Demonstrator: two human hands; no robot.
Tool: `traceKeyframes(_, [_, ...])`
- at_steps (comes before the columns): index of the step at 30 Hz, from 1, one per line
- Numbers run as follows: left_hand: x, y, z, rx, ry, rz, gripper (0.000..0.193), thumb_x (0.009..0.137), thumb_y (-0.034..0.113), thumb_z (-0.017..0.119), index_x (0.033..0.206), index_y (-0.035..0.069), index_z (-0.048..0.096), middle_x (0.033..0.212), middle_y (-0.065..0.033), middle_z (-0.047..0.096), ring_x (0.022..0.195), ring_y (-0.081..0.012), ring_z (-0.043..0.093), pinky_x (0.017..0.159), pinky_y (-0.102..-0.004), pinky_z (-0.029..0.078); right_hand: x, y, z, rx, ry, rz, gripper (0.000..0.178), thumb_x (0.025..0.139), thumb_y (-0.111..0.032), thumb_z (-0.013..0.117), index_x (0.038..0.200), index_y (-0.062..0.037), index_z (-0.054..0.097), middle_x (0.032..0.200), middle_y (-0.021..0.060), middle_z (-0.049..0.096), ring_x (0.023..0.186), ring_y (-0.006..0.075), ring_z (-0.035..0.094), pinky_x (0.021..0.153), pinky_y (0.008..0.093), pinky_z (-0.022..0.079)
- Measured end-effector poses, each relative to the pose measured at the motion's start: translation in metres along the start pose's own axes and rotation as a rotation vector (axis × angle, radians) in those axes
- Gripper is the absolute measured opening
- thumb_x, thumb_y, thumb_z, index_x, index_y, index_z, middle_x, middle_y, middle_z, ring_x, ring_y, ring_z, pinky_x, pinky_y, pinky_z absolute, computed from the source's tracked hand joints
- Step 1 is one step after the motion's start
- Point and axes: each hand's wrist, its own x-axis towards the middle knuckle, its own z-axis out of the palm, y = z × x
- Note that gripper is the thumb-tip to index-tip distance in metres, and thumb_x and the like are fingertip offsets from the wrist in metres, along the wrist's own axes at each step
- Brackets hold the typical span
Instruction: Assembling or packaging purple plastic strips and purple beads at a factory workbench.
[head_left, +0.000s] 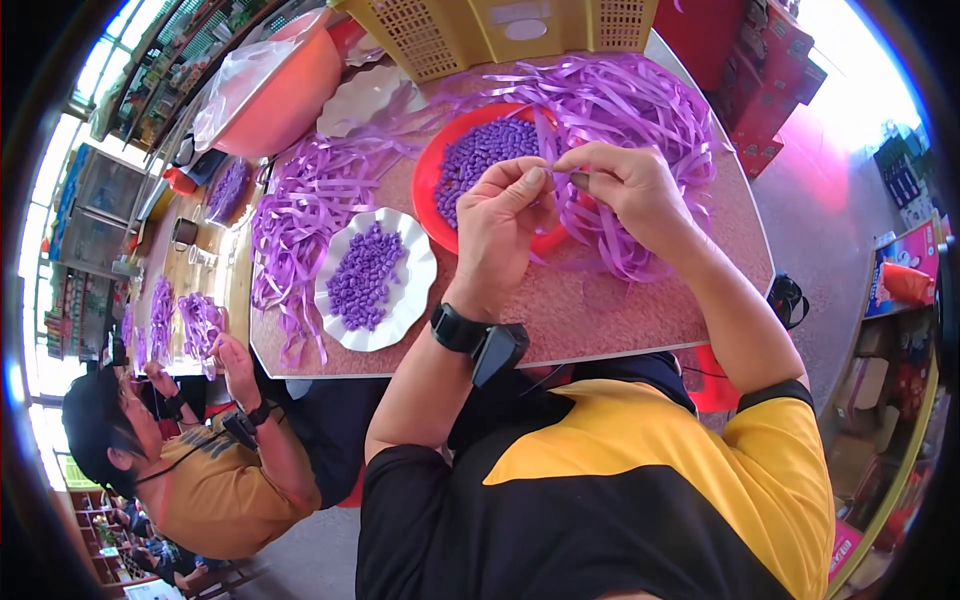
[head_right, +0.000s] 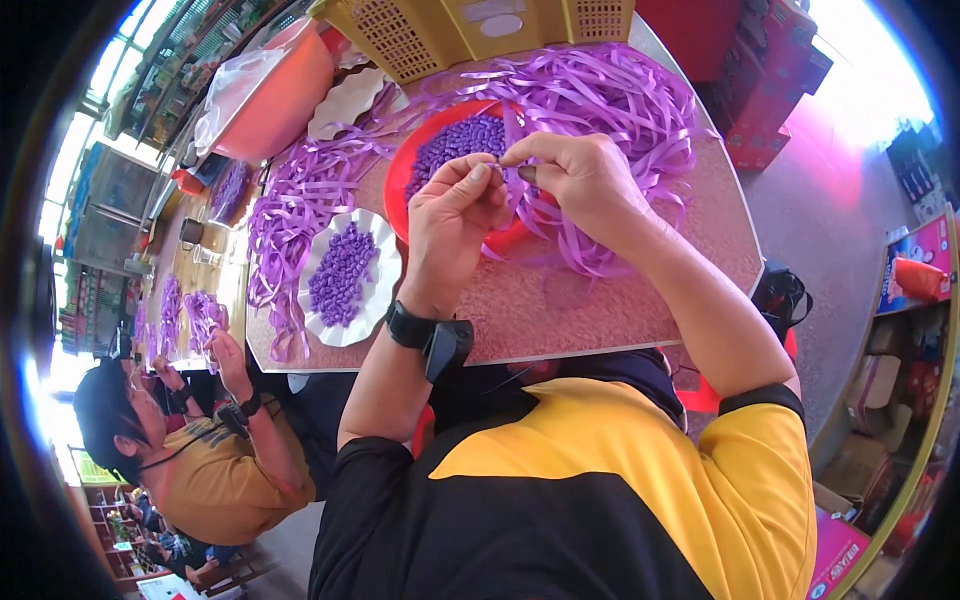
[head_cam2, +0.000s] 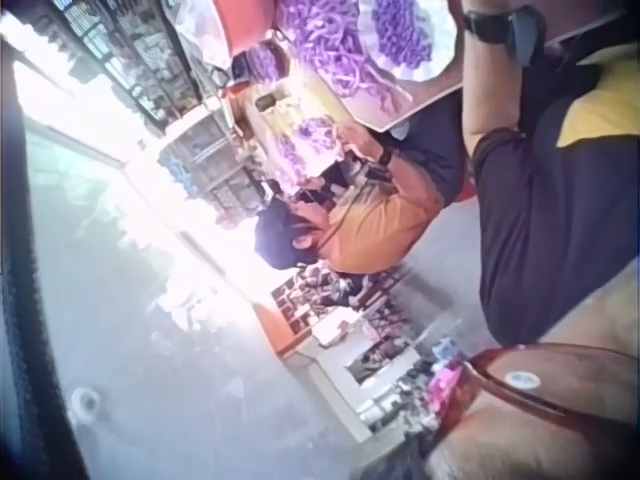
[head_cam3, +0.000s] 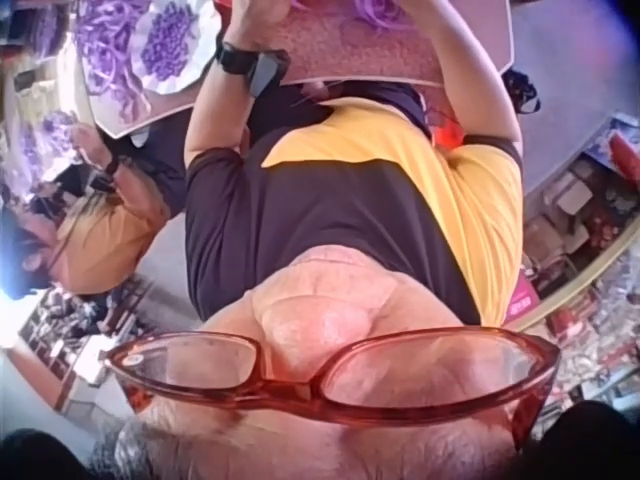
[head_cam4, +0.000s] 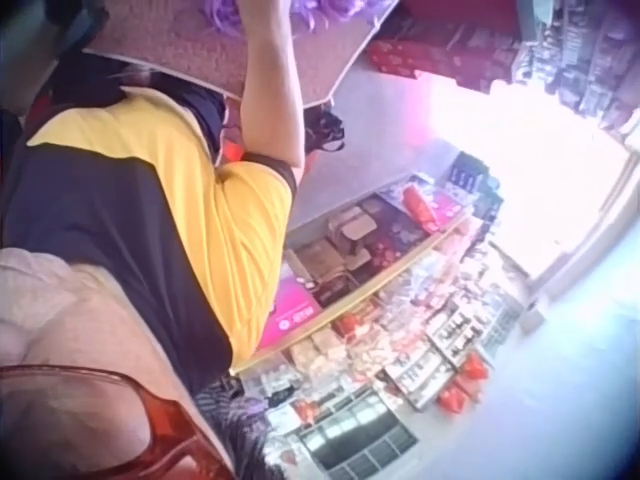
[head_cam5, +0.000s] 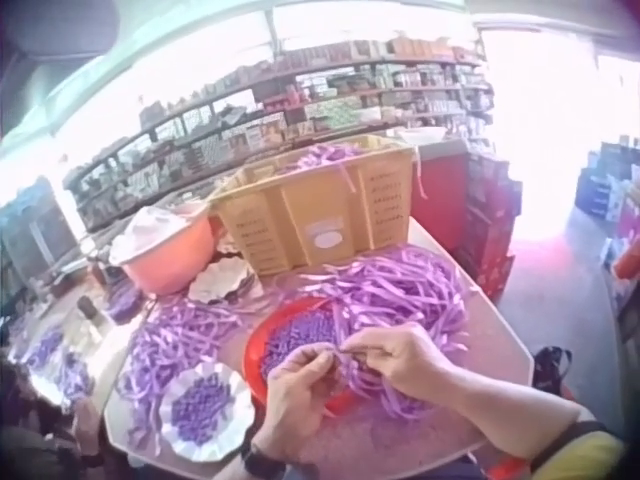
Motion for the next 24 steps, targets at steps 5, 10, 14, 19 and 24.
traceKeyframes(5, [-0.006,-0.007,0.006,0.05,0.021,0.08,0.012,0.09,0.005,0.067,0.102,0.001,0.065,0.082,-0.0032,0.066,0.065,-0.0092,0.059,0.056,-0.0218,0.045,-0.007,0.006,0.017,0.068,0.028,-0.01,0.023,0.086,0.007,0.055,0.104,-0.0008,0.067,0.082,-0.0002,0.064,0.073,0.0029,0.054,0.064,0.0195,0.043])
traceKeyframes(10, [-0.017,0.012,-0.001,0.286,0.085,0.014,0.013,0.087,0.004,0.07,0.098,-0.001,0.068,0.079,-0.0032,0.066,0.066,-0.0086,0.058,0.057,-0.0226,0.045,-0.006,-0.008,0.012,0.234,-0.026,0.011,0.032,0.092,0.004,0.05,0.121,-0.0052,0.06,0.076,-0.0081,0.046,0.065,0.0006,0.041,0.059,0.0161,0.032])
traceKeyframes(14, [-0.044,0.057,-0.027,1.078,0.046,0.349,0.011,0.08,0.003,0.072,0.091,0.001,0.072,0.08,-0.0025,0.068,0.069,-0.0077,0.058,0.064,-0.0217,0.046,-0.012,-0.016,0.0,0.157,-0.002,-0.087,0.023,0.095,-0.002,0.054,0.115,-0.0037,0.066,0.082,-0.0044,0.054,0.069,0.003,0.045,0.061,0.0184,0.037])
traceKeyframes(19, [-0.061,0.102,-0.109,1.566,0.249,0.452,0.008,0.073,0.002,0.071,0.081,0.001,0.069,0.077,-0.0105,0.063,0.074,-0.0244,0.063,0.066,-0.0347,0.048,-0.01,0.001,0.007,0.046,-0.009,-0.182,0.018,0.098,-0.011,0.057,0.109,-0.0034,0.068,0.08,-0.0041,0.055,0.068,0.0036,0.044,0.062,0.0189,0.037])
traceKeyframes(24, [-0.062,0.104,-0.129,1.68,0.213,0.376,0.013,0.073,0.004,0.071,0.086,0.001,0.07,0.08,-0.0112,0.062,0.078,-0.0267,0.063,0.07,-0.0385,0.048,-0.014,-0.019,0.005,0.125,-0.157,-0.027,0.015,0.097,-0.008,0.059,0.107,-0.0024,0.069,0.08,-0.0024,0.06,0.069,0.0039,0.049,0.062,0.0192,0.04])
